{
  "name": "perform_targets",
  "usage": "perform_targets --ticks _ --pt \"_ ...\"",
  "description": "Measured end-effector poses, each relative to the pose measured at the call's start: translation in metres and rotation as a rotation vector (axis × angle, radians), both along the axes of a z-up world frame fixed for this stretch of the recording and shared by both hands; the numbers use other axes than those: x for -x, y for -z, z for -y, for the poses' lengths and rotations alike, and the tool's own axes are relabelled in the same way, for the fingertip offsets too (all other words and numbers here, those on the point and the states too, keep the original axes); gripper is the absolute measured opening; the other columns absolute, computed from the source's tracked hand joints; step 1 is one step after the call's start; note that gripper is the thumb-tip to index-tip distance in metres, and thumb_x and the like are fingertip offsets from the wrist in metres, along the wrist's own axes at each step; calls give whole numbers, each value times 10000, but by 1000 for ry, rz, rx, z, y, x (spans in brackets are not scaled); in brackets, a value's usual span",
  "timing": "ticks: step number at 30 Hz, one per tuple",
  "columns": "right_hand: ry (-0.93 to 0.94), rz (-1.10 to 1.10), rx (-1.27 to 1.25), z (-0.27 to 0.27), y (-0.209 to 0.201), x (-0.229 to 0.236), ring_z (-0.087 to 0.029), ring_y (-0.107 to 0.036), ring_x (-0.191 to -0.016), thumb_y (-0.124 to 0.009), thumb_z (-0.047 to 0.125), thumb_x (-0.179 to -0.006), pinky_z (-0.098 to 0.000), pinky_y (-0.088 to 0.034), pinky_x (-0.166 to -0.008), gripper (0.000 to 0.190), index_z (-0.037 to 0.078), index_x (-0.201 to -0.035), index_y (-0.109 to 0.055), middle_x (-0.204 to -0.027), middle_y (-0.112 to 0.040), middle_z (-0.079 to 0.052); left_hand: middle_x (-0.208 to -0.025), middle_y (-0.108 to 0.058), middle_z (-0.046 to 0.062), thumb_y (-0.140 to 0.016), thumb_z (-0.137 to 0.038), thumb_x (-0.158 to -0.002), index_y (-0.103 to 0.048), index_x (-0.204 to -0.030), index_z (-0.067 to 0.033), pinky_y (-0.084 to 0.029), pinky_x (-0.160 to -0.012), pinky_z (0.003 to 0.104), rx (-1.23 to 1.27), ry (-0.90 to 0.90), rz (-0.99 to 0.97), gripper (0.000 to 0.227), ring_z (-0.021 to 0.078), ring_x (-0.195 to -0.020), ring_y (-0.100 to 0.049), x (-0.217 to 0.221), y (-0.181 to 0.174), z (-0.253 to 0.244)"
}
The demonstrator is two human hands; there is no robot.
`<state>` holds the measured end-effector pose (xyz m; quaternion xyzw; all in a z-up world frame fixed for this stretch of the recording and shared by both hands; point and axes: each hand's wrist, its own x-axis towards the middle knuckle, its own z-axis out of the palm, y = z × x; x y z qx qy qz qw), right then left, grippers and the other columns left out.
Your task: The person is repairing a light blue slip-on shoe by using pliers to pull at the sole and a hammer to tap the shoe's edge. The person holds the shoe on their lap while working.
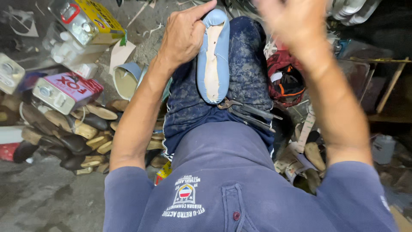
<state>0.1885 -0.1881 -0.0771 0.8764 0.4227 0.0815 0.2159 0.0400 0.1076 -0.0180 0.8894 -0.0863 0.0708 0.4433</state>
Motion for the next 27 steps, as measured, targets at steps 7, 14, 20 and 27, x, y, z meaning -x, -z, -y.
perform_targets --ticks 7,14,20,27 --pt "178 -604 -884 -98 -77 107 -372 -667 -894 -589 233 -988 -505 -507 -681 321 54 -1251 -629 -1085 -676 -152 -1224 -729 216 -478 -106 -873 -667 -1281 16 -529 -944 427 -12 -17 -30 467 371 -1097 -709 2 -8 6" --pt "239 -399 -802 -106 -66 112 -356 -709 -754 -528 267 -1016 -515 -495 -522 305 168 -1247 -701 -947 -731 -78 -827 -657 137 -646 -253 -881 -564 -979 -74 -461 -568 504 -357 44 145 220 418 -683 -626 -4 -20 12" --pt "159 -685 -814 -63 -128 129 -318 -657 -957 -412 263 -1143 -470 -528 -671 412 -1 -1421 -564 -1206 -631 -208 -713 -622 59 -664 -299 -928 -549 -852 -136 -491 -487 428 -708 11 306 214 305 -519 -598 -9 1 9" --pt "214 -585 -116 14 -92 249 -236 -604 -695 -593 498 -1033 -383 -498 -519 353 157 -944 -577 -818 -548 -50 -1334 -648 117 -637 -381 -988 -394 -1449 -205 -553 -991 450 384 10 -194 550 261 -1149 -665 34 13 16"
